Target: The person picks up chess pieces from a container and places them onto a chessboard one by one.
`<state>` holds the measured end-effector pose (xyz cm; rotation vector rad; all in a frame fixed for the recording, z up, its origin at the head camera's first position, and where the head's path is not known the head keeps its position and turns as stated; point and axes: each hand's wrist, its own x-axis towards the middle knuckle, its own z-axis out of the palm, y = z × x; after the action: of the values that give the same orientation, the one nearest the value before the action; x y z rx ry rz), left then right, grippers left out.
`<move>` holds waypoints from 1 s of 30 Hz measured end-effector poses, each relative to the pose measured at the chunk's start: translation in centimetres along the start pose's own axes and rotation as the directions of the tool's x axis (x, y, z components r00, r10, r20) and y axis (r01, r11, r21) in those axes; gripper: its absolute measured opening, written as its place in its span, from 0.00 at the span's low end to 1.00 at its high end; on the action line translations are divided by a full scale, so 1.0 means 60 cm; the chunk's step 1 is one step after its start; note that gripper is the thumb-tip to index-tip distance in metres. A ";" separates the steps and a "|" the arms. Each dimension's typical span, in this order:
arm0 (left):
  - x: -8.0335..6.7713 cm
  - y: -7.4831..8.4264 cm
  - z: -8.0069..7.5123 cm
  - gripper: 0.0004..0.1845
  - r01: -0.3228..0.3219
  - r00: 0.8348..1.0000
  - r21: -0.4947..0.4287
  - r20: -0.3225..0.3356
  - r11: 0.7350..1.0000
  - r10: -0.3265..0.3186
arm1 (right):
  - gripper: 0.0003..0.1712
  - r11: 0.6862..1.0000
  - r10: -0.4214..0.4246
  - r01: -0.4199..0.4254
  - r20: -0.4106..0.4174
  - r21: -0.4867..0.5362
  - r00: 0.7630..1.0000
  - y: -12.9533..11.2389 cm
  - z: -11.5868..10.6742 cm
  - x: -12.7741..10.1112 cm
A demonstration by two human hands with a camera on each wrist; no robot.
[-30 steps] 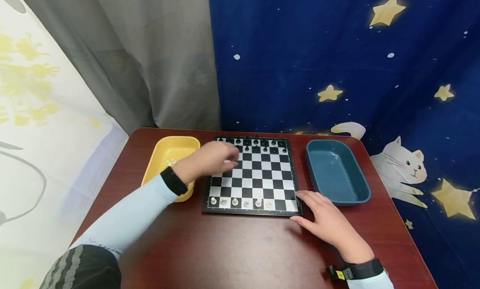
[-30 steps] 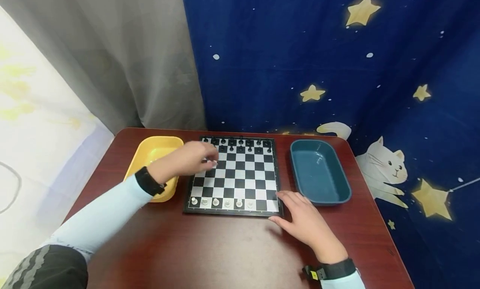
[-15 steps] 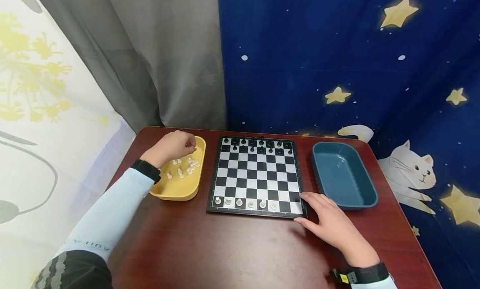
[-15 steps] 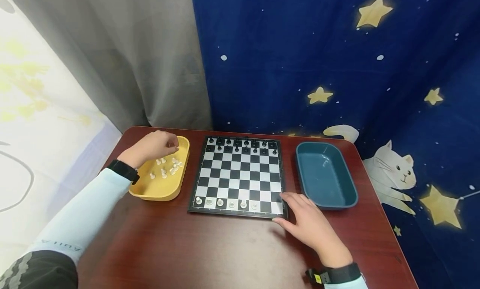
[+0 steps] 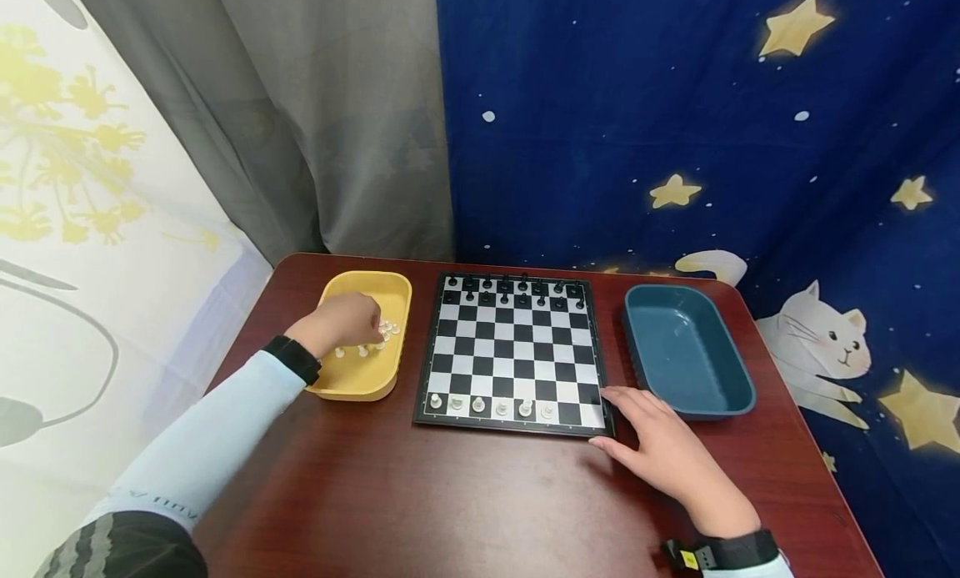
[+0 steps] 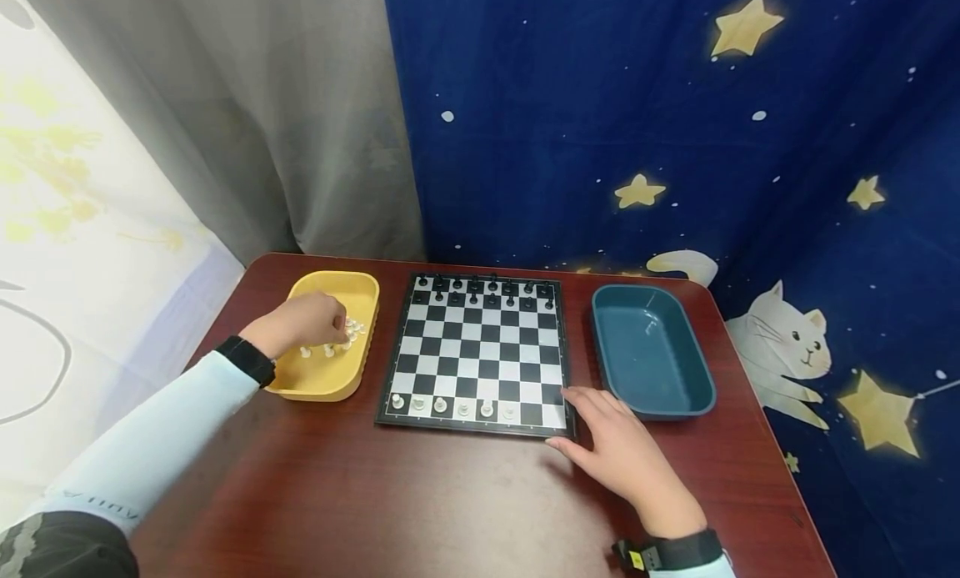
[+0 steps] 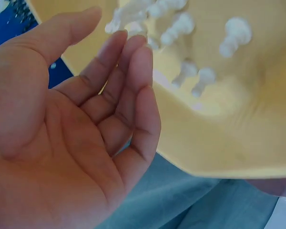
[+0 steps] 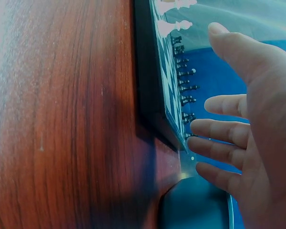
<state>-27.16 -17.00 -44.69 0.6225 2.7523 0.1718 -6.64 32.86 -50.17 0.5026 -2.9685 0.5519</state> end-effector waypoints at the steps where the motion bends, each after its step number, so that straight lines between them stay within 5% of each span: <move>1: 0.000 0.002 0.004 0.13 0.009 1.000 0.005 0.005 1.000 -0.009 | 0.43 1.000 -0.001 0.001 -0.002 0.000 1.000 0.000 0.000 -0.001; 13: -0.003 0.007 0.011 0.09 0.029 0.999 0.030 0.012 0.999 -0.030 | 0.44 1.000 0.002 -0.002 -0.008 -0.016 1.000 0.003 -0.002 -0.007; 20: -0.020 0.016 -0.013 0.12 -0.039 0.996 0.016 -0.084 0.999 0.040 | 0.45 1.000 0.005 -0.005 0.000 -0.024 1.000 0.005 -0.002 -0.008; 26: -0.025 0.063 -0.032 0.08 -0.103 0.976 0.011 -0.189 0.995 0.104 | 0.45 1.000 0.004 -0.004 -0.007 -0.027 1.000 0.007 -0.002 -0.009; 30: -0.016 0.117 -0.037 0.08 -0.188 0.962 0.054 -0.191 0.981 0.195 | 0.44 1.000 0.005 -0.005 -0.003 -0.023 1.000 0.007 -0.004 -0.010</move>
<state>-24.28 -11.23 -41.07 0.9294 2.8841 0.2399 -6.21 33.53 -50.15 0.4924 -2.9706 0.5182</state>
